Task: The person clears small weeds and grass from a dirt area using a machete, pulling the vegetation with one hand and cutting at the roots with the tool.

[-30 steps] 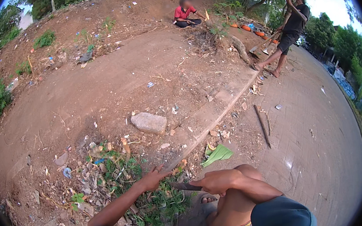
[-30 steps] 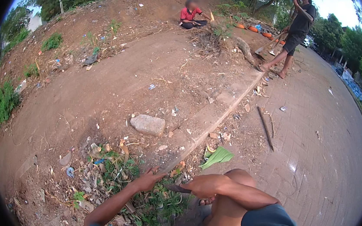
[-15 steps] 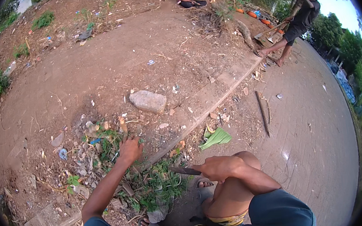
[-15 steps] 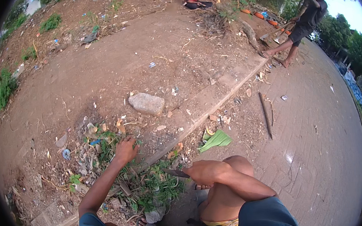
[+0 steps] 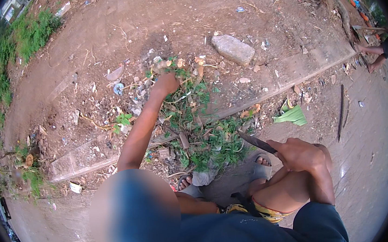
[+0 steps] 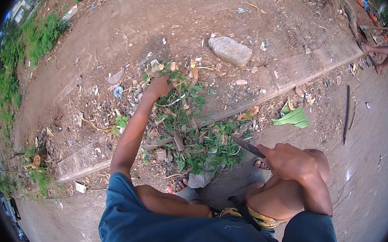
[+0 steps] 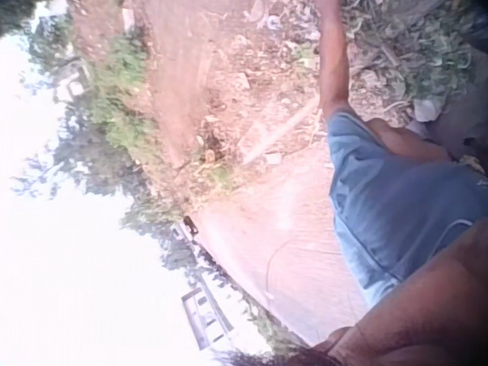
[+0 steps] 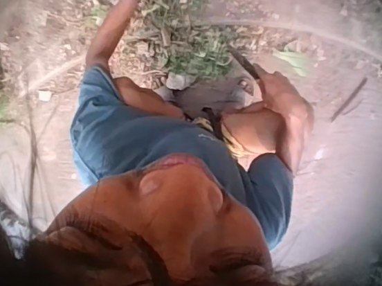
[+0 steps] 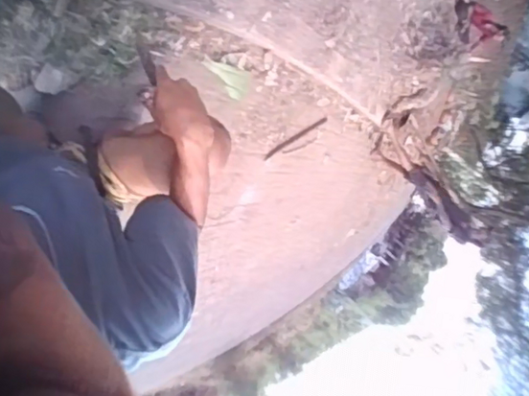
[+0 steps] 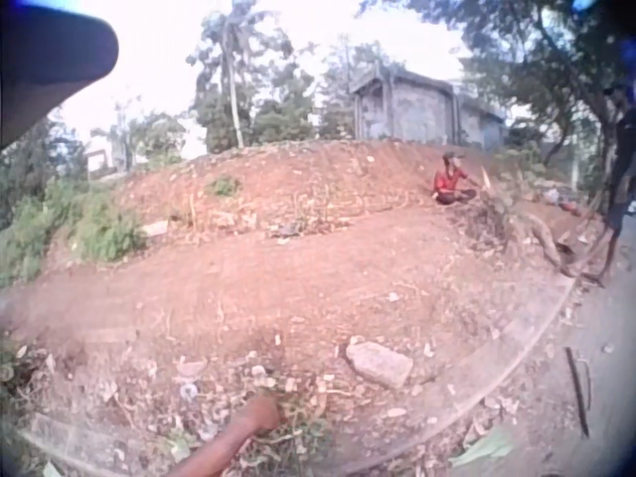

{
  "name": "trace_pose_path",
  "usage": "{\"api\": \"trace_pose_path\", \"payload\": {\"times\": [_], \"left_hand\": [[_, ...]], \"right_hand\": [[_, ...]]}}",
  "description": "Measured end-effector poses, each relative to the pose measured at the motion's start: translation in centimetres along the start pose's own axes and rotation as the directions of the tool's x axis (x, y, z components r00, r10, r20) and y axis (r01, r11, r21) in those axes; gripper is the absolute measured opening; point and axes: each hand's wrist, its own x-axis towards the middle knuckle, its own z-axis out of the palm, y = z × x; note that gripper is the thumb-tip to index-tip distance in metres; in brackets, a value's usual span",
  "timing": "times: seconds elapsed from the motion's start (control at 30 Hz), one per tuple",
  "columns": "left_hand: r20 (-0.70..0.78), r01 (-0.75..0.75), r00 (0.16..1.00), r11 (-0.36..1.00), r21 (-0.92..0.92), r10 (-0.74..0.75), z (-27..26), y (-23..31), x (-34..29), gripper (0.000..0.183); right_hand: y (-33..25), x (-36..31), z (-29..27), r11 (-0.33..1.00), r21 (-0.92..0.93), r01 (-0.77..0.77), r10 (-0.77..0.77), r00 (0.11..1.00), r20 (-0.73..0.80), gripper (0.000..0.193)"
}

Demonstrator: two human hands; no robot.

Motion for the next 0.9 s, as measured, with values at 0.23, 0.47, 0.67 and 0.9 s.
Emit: {"api": "trace_pose_path", "payload": {"times": [0.23, 0.47, 0.67, 0.9], "left_hand": [[-0.169, 0.128, 0.98, 0.986, 0.11, -0.108, 3.3, 1.9, 0.1, 0.042], [-0.304, 0.035, 0.95, 0.935, 0.352, 0.079, 5.0, 1.9, 1.6, 0.03], [-0.356, -0.002, 0.924, 0.935, 0.354, 0.137, 5.3, 1.9, 1.7, 0.032], [-0.249, -0.016, 0.964, 0.959, 0.283, 0.089, 4.7, 2.0, 0.2, 0.02]], "right_hand": [[-0.8, 0.2, -0.6, 0.999, 0.03, -0.028, 0.026, 0.998, 0.061, 0.05], [-0.9, 0.6, -0.5, 0.999, 0.032, -0.01, 0.008, 0.999, 0.051, 0.048], [-1.2, 0.8, -0.9, 0.999, 0.033, -0.04, 0.037, 0.995, 0.095, 0.049], [-1.0, 1.6, -0.5, 0.997, 0.078, -0.003, 0.008, 0.997, -0.07, 0.047]]}}
